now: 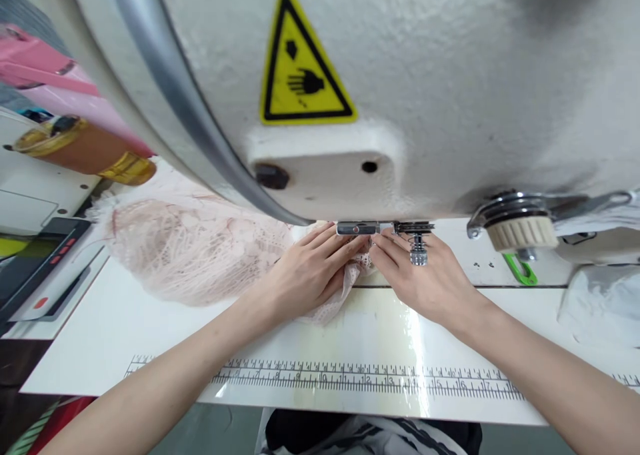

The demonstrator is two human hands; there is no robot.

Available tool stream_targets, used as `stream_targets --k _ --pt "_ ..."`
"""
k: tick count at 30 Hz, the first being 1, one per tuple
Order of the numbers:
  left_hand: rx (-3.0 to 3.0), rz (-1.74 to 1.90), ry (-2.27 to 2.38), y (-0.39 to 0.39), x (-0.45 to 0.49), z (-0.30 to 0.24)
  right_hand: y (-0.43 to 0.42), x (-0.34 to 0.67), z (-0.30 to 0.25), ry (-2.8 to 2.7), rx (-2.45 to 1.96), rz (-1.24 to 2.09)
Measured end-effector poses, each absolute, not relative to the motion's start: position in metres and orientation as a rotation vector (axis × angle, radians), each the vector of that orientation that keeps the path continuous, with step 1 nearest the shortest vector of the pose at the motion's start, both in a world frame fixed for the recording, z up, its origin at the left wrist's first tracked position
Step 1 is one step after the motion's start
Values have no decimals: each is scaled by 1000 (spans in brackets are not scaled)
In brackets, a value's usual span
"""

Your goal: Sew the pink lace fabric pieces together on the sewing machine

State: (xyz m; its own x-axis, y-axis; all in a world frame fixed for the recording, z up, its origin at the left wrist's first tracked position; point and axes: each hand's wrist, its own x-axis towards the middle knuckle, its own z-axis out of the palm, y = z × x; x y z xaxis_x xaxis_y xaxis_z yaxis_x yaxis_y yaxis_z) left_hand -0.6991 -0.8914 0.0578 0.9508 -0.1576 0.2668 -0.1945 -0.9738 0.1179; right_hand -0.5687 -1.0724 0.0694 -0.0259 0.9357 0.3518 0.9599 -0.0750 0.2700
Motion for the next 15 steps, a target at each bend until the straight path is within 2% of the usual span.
stream_targets --k 15 --pt "2966 421 -252 -892 -699 55 -1072 -573 69 -2060 -2193 -763"
